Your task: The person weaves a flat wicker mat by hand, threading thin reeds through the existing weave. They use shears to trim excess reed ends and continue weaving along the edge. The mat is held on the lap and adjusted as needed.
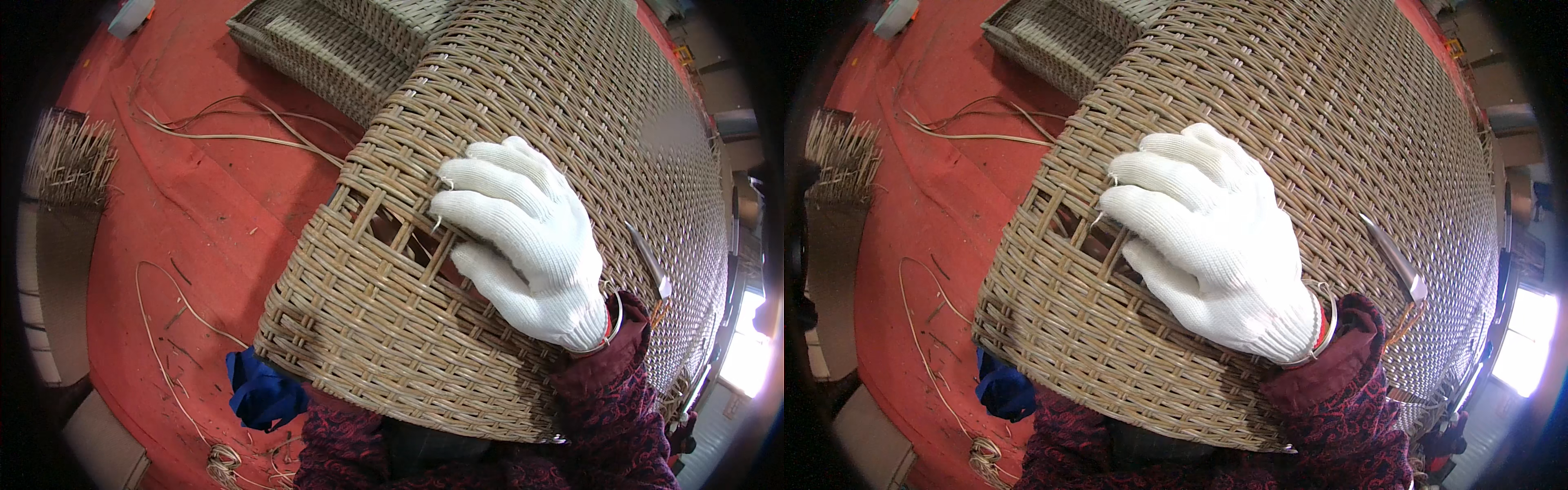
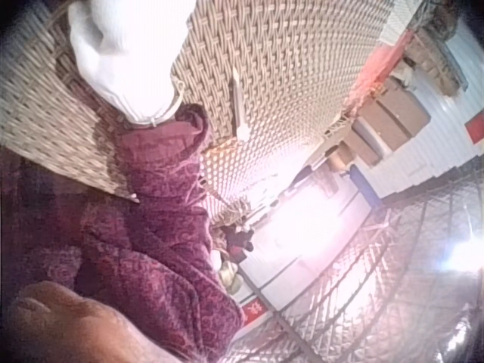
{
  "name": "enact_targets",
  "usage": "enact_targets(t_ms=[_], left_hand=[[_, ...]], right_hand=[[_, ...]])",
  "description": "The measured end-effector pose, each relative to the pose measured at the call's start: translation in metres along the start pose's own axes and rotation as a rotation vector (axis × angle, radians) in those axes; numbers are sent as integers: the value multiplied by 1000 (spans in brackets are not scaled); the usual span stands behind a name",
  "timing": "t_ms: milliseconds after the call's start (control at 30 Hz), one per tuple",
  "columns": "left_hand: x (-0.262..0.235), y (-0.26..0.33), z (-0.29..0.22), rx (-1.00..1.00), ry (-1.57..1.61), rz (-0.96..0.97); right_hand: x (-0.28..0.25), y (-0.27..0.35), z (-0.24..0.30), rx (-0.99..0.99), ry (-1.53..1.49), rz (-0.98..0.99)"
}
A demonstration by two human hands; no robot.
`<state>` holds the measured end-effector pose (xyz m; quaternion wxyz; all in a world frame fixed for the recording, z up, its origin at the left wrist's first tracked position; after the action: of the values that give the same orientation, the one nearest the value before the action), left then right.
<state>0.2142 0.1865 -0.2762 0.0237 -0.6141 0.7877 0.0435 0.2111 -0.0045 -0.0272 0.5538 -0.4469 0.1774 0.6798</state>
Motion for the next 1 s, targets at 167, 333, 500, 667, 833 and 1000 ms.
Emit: enact_targets(t_ms=[167,333,500,667,833,1000], left_hand=[[0,0,1,2,1,-5],[-2,0,1,8,9,-24],[-4,0,2,13,9,-32],[-3,0,3,20,10,-41],[-3,0,3,27,8,-44],[-6,-2,4,43,-4,-51]], right_hand=[[0,0,-1,10,-6,5],[0,0,0,7,16,13],[0,-1,0,6,18,36],[0,-2,0,9,33,46],[0,-2,1,14,35,39],[-1,-1,1,23,30,48]])
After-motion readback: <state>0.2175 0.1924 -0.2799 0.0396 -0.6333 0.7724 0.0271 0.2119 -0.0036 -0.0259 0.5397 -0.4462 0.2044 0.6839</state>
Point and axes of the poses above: each hand's wrist, its own y-axis away from the middle knuckle, its own x-axis out of the palm, z = x × y, the point moved 4 cm from there along -y, towards the middle knuckle, and after that the axes turned 9 degrees about x, right-handed, at the moved point
